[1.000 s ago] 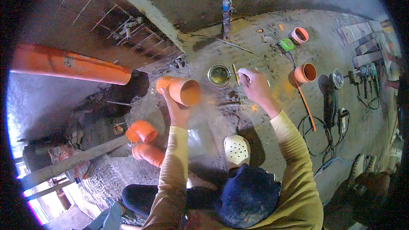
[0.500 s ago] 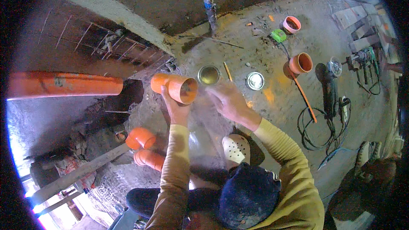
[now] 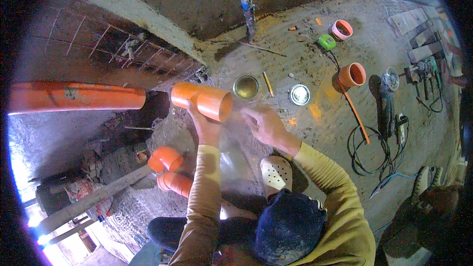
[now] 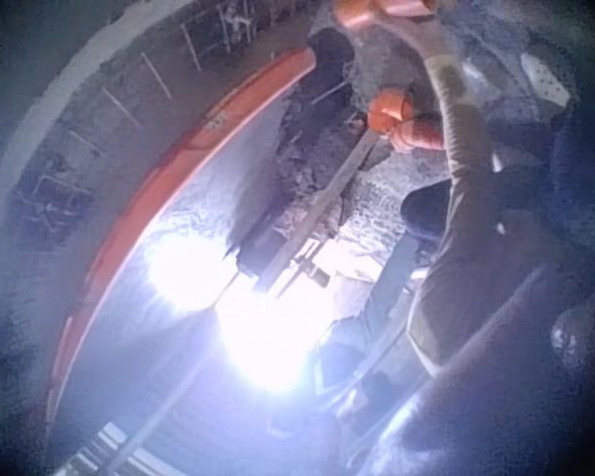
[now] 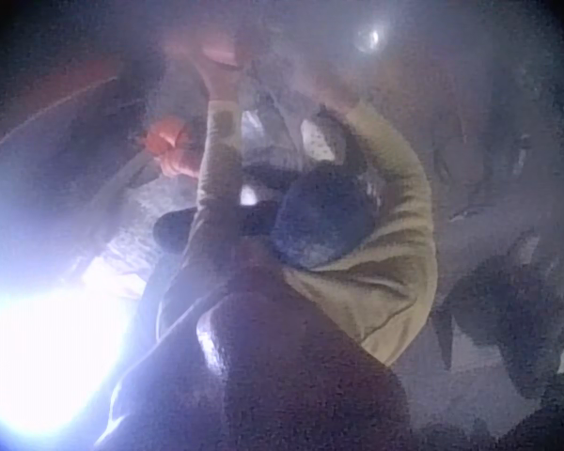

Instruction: The person assembles orange PVC pipes and fittings on the floor, applying adhesive to the joints and connecting them to a vertical pipe. They handle multiple pipe sections and elbow fittings, aligning and securing each connection.

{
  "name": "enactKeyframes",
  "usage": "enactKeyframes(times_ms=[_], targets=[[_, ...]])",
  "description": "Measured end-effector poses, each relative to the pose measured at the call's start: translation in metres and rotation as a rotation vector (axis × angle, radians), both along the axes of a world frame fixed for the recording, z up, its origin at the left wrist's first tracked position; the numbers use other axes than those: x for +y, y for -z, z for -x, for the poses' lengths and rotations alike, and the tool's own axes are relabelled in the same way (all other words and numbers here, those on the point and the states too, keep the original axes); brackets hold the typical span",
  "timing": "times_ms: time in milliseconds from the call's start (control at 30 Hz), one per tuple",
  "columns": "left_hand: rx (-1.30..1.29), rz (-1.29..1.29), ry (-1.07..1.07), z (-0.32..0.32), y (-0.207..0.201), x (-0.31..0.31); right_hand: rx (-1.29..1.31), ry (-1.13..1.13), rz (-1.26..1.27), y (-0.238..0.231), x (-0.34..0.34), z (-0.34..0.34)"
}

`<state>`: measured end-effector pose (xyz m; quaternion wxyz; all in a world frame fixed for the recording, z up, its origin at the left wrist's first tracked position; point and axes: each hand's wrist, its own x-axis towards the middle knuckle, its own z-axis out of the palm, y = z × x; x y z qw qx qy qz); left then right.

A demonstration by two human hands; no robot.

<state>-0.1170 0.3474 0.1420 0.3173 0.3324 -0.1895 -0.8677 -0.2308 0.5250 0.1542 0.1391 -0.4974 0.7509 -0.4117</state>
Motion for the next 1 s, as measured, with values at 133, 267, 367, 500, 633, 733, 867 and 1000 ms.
enactKeyframes(times_ms=[133,267,367,500,633,733,867,1000], targets=[[0.012,0.004,0.024,-0.01,0.014,-0.009,-0.689,0.014,0.063,-0.015,-0.004,-0.005],[-0.016,-0.058,0.014,-0.008,0.014,-0.005,-0.439,0.001,0.031,-0.002,0.004,0.001],[-0.029,-0.05,-0.011,-0.009,0.011,-0.004,0.129,0.013,0.089,0.003,0.009,0.006],[-0.054,0.055,-0.012,-0.007,0.01,-0.002,0.523,0.002,0.25,0.006,0.008,0.023],[0.002,0.05,0.019,-0.018,0.016,-0.011,-0.09,-0.021,-0.074,-0.002,0.016,-0.001],[-0.005,0.061,0.009,-0.02,0.015,-0.012,-0.489,0.083,0.076,-0.004,0.015,-0.005],[-0.038,0.105,-0.008,-0.019,0.008,-0.01,-0.087,0.187,0.102,0.011,0.014,-0.005],[-0.014,0.08,0.02,-0.025,0.015,-0.013,-0.312,0.013,0.12,0.011,0.02,-0.014]])
